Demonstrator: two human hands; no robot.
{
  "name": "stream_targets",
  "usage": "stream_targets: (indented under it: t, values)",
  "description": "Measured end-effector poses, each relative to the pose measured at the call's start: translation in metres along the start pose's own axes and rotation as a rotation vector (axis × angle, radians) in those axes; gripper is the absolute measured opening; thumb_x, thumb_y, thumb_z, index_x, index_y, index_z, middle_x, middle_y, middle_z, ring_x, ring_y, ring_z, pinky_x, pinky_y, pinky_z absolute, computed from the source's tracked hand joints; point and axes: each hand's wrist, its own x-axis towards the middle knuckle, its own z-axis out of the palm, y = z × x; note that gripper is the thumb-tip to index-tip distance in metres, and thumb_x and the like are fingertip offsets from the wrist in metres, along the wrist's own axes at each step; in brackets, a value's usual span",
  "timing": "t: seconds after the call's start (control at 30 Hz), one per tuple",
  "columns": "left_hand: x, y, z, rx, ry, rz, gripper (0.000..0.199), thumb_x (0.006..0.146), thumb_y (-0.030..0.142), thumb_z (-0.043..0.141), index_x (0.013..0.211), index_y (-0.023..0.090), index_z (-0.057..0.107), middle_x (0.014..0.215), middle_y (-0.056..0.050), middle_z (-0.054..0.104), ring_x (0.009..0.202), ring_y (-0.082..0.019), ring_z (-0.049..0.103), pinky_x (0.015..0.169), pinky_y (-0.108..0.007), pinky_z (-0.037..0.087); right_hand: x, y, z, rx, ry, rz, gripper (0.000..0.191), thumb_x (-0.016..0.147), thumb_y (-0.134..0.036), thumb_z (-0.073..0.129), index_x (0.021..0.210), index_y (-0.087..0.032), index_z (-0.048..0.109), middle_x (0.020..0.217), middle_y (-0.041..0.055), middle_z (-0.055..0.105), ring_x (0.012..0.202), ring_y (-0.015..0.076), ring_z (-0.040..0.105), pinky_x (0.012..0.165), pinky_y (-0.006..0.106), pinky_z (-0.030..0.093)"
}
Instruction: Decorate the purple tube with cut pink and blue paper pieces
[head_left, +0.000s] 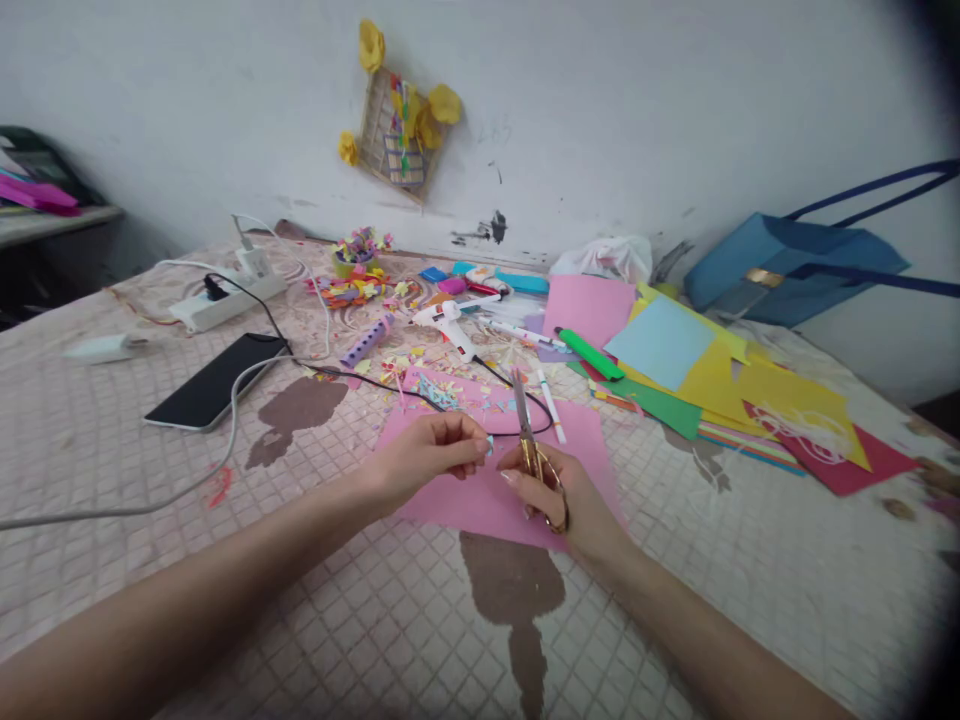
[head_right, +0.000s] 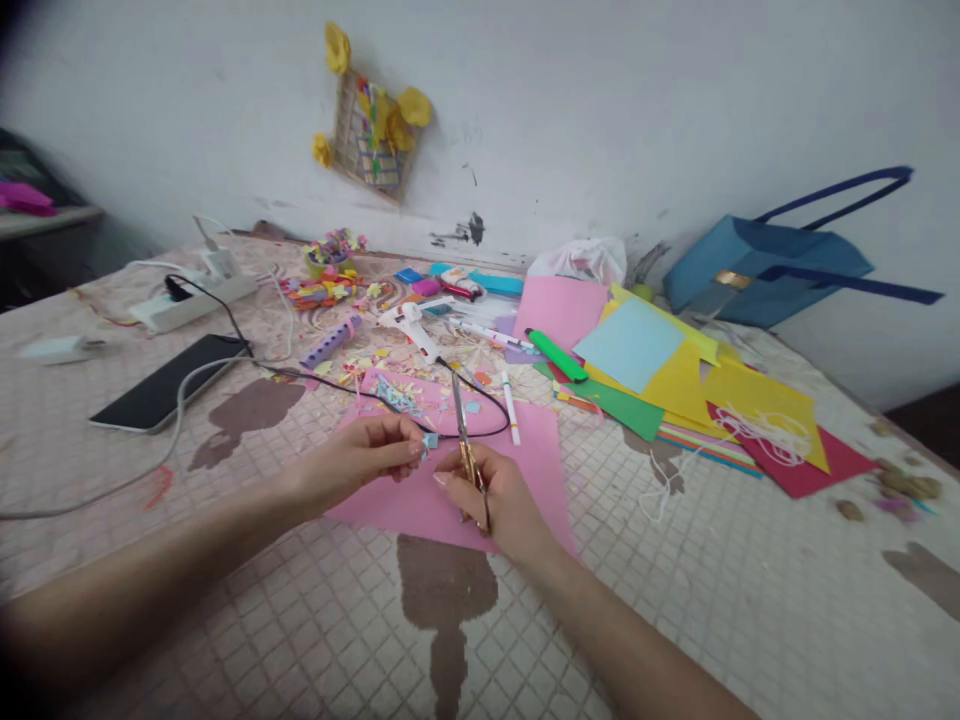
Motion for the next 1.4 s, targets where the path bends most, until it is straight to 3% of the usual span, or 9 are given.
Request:
stream_targets:
  t: [0.2,0.7,1.07,1.4]
  values:
    - [-0.002,-0.004,0.006,0.105,0.049,0.050,0.015,0.075,0.029,0.061,0.077,0.015,0.061,0.066,0.001,0.056,0.061,-0.009,0.050,0.060,-0.022,0.040,-0.004,0.001,0.010,0.058,0.041,-0.052,0.017,0.076,-0.032,0.055,0.084,-0.017,0.055,0.054,-0.0062,0.045,0.046,0.0075,0.042,0.044,0.020,0.035]
    - [-0.005,-0.007,0.014,0.300,0.144,0.133,0.016,0.075,0.030,0.059,0.076,0.015,0.063,0.071,-0.001,0.060,0.066,-0.011,0.053,0.063,-0.023,0.043,-0.002,0.003,0.014,0.178,0.126,-0.050,0.011,0.077,-0.028,0.054,0.078,-0.017,0.055,0.052,-0.0065,0.044,0.044,0.0068,0.041,0.044,0.020,0.033]
    - [-0.004,-0.009,0.016,0.262,0.143,0.108,0.014,0.074,0.026,0.058,0.073,0.013,0.061,0.067,0.000,0.059,0.061,-0.010,0.053,0.059,-0.023,0.044,-0.001,0.003,0.011,0.269,0.164,-0.044,0.014,0.077,-0.030,0.056,0.074,-0.017,0.054,0.051,-0.0054,0.043,0.046,0.0074,0.039,0.044,0.020,0.034]
    - [-0.005,-0.007,0.019,0.271,0.143,0.111,0.014,0.074,0.026,0.058,0.072,0.013,0.060,0.066,0.000,0.058,0.061,-0.010,0.052,0.060,-0.023,0.043,-0.001,0.002,0.010,0.141,0.140,-0.061,0.012,0.077,-0.029,0.054,0.075,-0.017,0.055,0.054,-0.0052,0.045,0.046,0.0074,0.042,0.044,0.020,0.034]
